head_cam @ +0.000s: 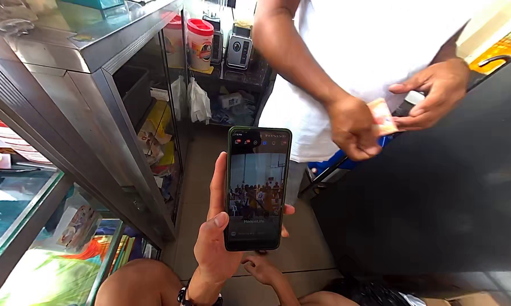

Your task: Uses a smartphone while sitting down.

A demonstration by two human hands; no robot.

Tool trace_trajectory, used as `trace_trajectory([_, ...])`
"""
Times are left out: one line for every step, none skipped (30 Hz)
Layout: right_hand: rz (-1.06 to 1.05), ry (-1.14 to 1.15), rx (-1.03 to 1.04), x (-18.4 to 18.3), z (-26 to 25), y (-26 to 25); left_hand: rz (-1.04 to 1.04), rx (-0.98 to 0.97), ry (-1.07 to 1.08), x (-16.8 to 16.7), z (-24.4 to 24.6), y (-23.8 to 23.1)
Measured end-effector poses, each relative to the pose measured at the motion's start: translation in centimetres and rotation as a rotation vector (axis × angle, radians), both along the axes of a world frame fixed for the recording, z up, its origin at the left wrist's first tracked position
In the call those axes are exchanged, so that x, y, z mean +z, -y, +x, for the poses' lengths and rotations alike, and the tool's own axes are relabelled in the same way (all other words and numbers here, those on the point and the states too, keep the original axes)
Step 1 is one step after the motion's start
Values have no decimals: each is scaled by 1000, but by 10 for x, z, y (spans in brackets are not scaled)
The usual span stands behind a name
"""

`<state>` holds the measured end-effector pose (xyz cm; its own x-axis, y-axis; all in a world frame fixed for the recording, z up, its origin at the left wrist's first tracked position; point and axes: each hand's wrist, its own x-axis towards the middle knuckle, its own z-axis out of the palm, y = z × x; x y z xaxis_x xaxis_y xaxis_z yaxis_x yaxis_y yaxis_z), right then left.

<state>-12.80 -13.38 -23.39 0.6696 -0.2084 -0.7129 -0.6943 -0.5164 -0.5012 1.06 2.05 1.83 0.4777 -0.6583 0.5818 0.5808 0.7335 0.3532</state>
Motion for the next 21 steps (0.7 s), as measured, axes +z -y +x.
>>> trace_trajectory([2, -11, -7, 5, 1, -1, 0, -2, -1, 0, 0, 0])
trace_trajectory([18, -27, -28, 10, 2, -2, 0, -6, 0, 0, 0, 0])
trace_trajectory([29, -39, -36, 14, 2, -3, 0, -7, -3, 1, 0, -1])
trace_trajectory([31, -43, -33, 16, 3, -3, 0, -9, -5, 1, -1, -1])
trace_trajectory([28, -38, -27, 17, 3, -3, 2, -7, -3, 2, -1, -1])
trace_trajectory([26, -32, -16, 16, 2, -3, 3, -5, -1, 2, -1, -2])
trace_trajectory([27, -27, -6, 14, 2, -3, 2, -5, -1, 2, -1, -2])
trace_trajectory([30, -21, 0, 12, 2, -2, 1, -3, -2, 2, -1, -2])
trace_trajectory([28, -15, 4, 10, 1, -2, 1, -4, -5, 2, -1, -2])
trace_trajectory([18, -6, 6, 9, 0, -2, -4, -4, -6, 2, -1, -2])
trace_trajectory([-1, 2, 13, 8, 0, -2, -10, -5, -8, 3, -1, -2])
trace_trajectory([-13, 5, 14, 8, 0, -2, -8, -5, -9, 3, -1, -2])
trace_trajectory([-21, -2, 14, 10, 0, -2, -5, -4, -4, 4, -2, -2])
trace_trajectory([-34, -5, 13, 12, -1, -2, -1, -1, -1, 5, -2, -3])
trace_trajectory([-52, -1, 9, 15, -2, -2, 0, -1, -1, 7, -3, -4])
trace_trajectory([-75, 5, 4, 18, -3, -2, -5, -4, 4, 9, -5, -5])
trace_trajectory([-102, 10, -3, 22, -5, -2, -12, -6, 11, 10, -6, -7])
trace_trajectory([-125, 23, -14, 25, -8, -1, -19, -8, 19, 12, -8, -8])
trace_trajectory([-139, 33, -19, 26, -11, -1, -26, -13, 27, 14, -11, -10])
trace_trajectory([-141, 44, -18, 26, -13, -1, -26, -16, 32, 17, -14, -12])
trace_trajectory([-137, 60, -5, 29, -15, -1, -26, -17, 39, 20, -16, -14])
